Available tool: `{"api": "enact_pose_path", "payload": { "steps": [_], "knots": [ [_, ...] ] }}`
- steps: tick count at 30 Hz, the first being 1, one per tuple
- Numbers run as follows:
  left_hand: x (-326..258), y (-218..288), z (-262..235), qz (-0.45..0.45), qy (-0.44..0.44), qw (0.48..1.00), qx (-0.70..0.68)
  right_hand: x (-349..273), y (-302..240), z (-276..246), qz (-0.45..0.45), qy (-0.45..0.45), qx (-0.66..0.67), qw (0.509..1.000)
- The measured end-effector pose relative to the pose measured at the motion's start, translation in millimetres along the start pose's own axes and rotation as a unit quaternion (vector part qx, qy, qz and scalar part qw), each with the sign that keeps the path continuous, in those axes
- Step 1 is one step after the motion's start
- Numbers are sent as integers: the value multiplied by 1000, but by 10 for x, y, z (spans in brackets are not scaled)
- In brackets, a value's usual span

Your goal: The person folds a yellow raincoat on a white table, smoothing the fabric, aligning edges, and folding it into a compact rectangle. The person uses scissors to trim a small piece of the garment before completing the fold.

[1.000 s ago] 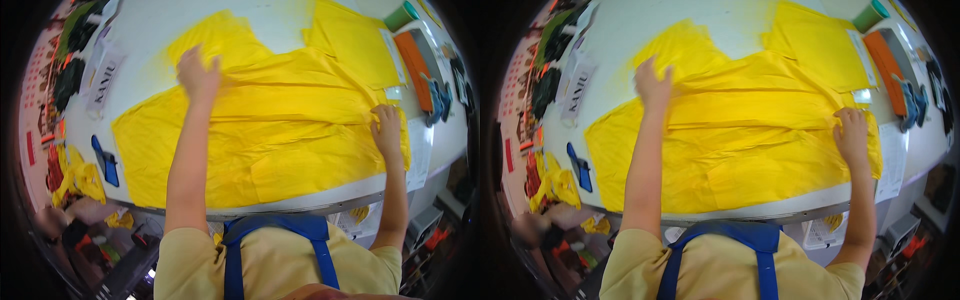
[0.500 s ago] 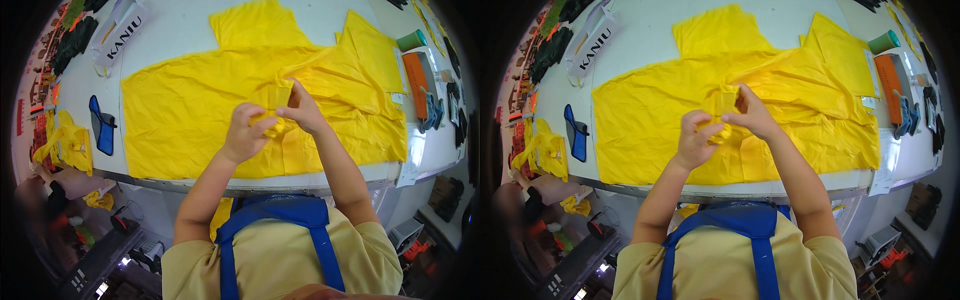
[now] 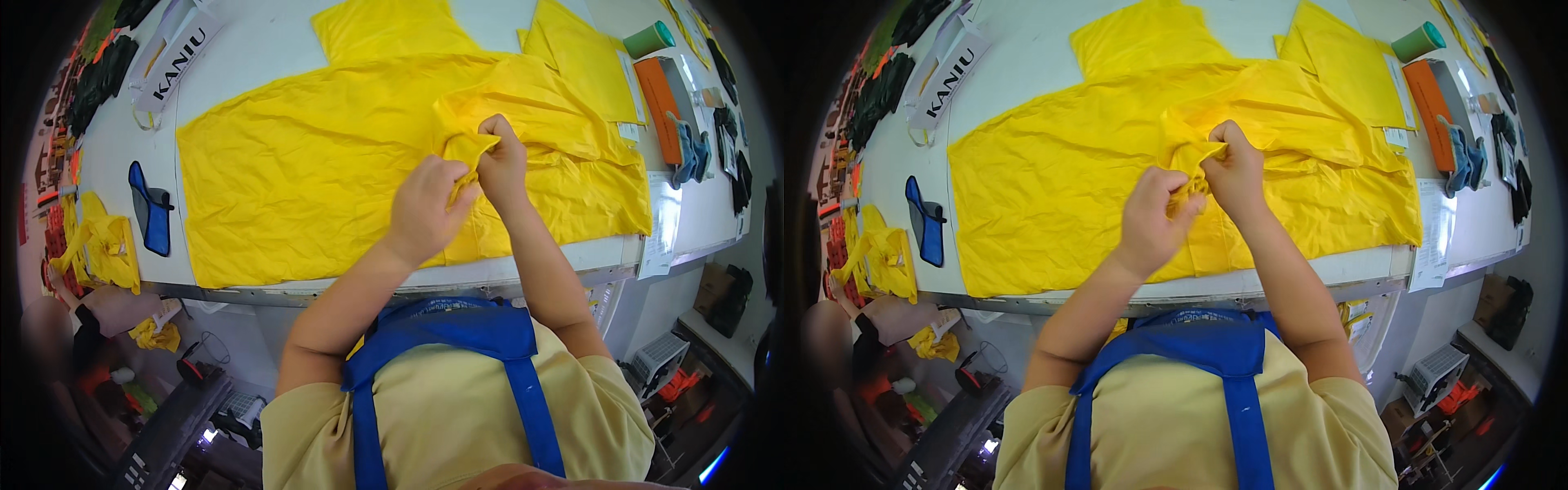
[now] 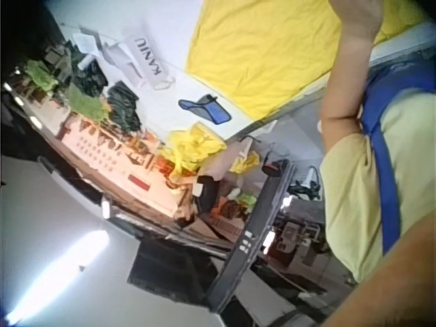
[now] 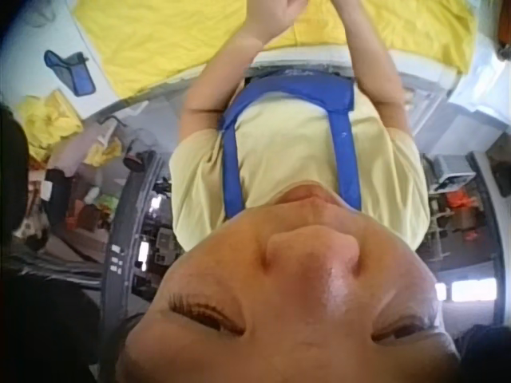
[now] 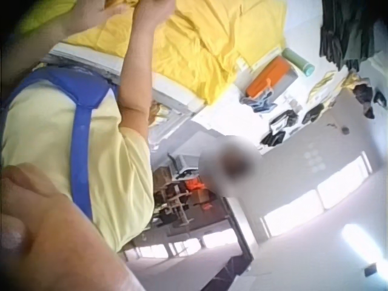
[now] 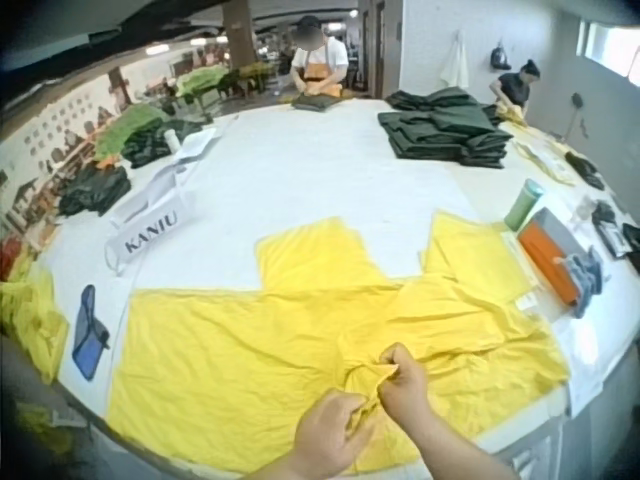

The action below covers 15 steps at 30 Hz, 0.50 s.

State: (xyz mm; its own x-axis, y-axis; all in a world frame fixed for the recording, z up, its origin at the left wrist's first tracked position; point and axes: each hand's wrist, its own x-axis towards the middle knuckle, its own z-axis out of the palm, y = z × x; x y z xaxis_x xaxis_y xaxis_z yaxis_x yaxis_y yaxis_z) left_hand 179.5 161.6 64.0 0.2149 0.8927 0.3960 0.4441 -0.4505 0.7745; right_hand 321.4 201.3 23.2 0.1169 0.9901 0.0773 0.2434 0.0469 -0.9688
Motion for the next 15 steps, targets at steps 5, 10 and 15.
{"api": "enact_pose_path", "payload": {
  "steps": [5,10,15],
  "knots": [
    [3,-491,-32,-93,50,990,98,-34,-17,-23,101,-33,182,978],
    [264,-653,-62,-328,200,884,-266,-305,-286,151,-90,-121,-26,988],
    [192,-504,-81,-355,102,826,-426,-24,-135,-2,-176,-70,-93,977]
  ]
}}
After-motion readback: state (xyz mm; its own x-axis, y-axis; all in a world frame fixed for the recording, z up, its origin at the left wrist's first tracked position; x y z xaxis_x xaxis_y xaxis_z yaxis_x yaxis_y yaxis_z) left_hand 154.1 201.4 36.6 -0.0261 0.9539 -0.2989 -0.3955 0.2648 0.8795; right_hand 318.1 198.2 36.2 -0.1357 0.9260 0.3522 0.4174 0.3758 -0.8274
